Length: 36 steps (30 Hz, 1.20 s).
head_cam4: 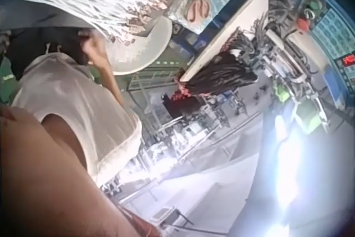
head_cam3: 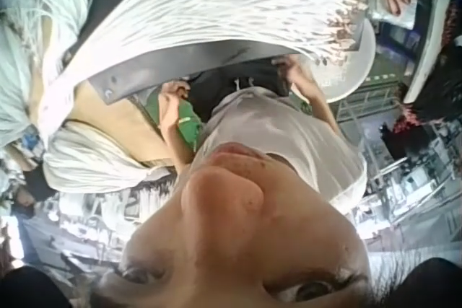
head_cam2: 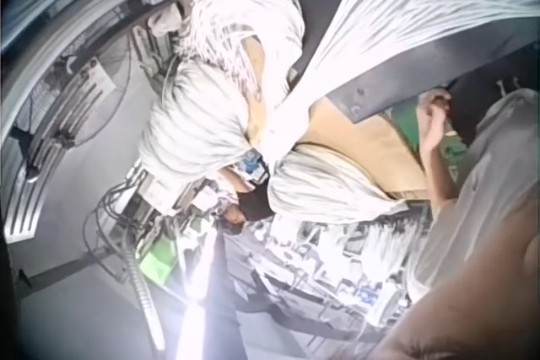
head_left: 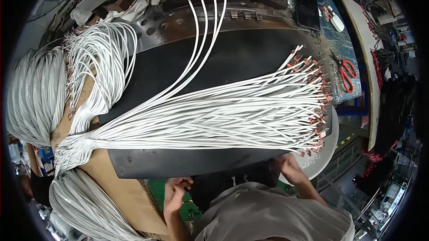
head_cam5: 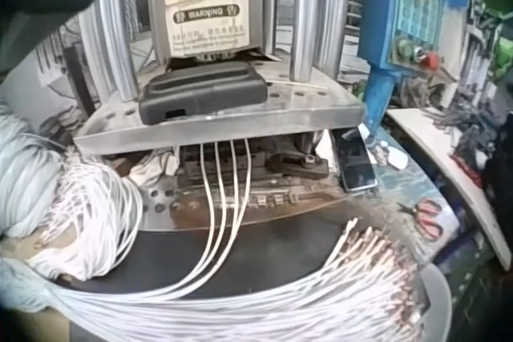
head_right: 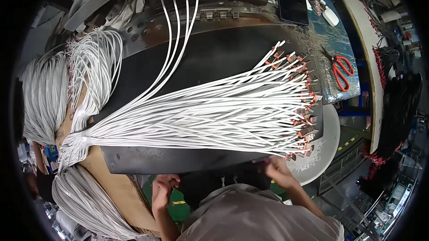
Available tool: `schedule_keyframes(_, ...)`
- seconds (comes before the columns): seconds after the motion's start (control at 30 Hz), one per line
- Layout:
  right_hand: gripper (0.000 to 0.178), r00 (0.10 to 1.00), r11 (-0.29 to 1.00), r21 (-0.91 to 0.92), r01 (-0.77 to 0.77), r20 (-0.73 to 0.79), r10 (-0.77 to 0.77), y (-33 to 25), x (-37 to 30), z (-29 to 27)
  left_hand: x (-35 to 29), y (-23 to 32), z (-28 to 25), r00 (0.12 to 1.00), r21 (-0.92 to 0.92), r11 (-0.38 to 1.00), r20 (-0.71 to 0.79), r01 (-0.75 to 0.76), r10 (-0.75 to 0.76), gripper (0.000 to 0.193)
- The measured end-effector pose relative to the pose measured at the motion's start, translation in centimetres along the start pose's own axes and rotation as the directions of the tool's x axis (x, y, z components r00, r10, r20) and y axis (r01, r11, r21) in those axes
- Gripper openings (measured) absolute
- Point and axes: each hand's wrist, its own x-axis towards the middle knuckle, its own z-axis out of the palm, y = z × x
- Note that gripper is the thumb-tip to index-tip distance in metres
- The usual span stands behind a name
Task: The person inserts cable ends into a metal fixture, loads the fixture into a molding machine, operates the press, and removes the molded cables.
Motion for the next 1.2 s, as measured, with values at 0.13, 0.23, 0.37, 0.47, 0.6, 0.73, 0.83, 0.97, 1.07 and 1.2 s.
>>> schedule_keyframes(0.13,0.065,0.890,0.782,0.461,0.420,-0.377,-0.256,2.7,4.4,1.3,2.9,-2.8,2.0,0.851,-0.230,0.961,-0.525,-0.153,0.010,0.038)
schedule_keyframes(0.23,0.063,0.817,0.763,0.361,0.535,-0.452,-0.359,1.0,5.3,2.0,3.8,-3.2,2.6,0.841,-0.161,0.968,-0.535,-0.193,0.079,0.034)
schedule_keyframes(0.37,0.063,0.848,0.707,0.471,0.527,-0.347,-0.401,-1.5,5.6,3.5,3.8,-3.3,2.6,0.868,-0.209,0.974,-0.495,-0.088,-0.028,0.035)
schedule_keyframes(0.47,0.063,0.849,0.685,0.501,0.529,-0.327,-0.416,-0.9,6.0,3.0,4.1,-3.7,2.1,0.879,-0.181,0.981,-0.476,-0.063,-0.032,0.036)
schedule_keyframes(0.6,0.064,0.838,0.691,0.474,0.545,-0.313,-0.447,-2.4,6.7,3.9,4.0,-2.8,2.0,0.915,-0.201,0.979,-0.394,0.011,-0.091,0.032)
schedule_keyframes(0.73,0.063,0.816,0.723,0.378,0.578,-0.298,-0.496,-3.4,7.0,4.6,4.4,-3.1,1.3,0.936,-0.104,0.995,-0.350,-0.003,-0.033,0.019)
schedule_keyframes(0.83,0.060,0.903,0.664,0.648,0.374,-0.092,-0.419,-4.2,6.3,5.2,4.0,-0.6,2.6,0.898,-0.162,0.981,-0.405,0.112,-0.169,0.021)
schedule_keyframes(0.97,0.054,0.959,0.705,0.709,0.017,0.187,-0.212,-6.7,4.6,7.9,0.8,9.5,3.2,0.891,0.050,0.911,0.194,0.409,-0.410,0.026)
schedule_keyframes(1.07,0.050,0.880,0.981,0.127,0.145,0.437,-0.186,-15.7,1.6,12.1,0.5,20.6,-1.0,0.894,0.564,0.695,0.237,-0.446,0.381,0.035)
schedule_keyframes(1.2,0.043,0.485,0.150,-0.477,0.866,0.727,-0.486,-27.4,6.9,15.3,5.9,29.1,-8.6,0.741,0.978,-0.209,0.126,0.020,0.660,0.065)
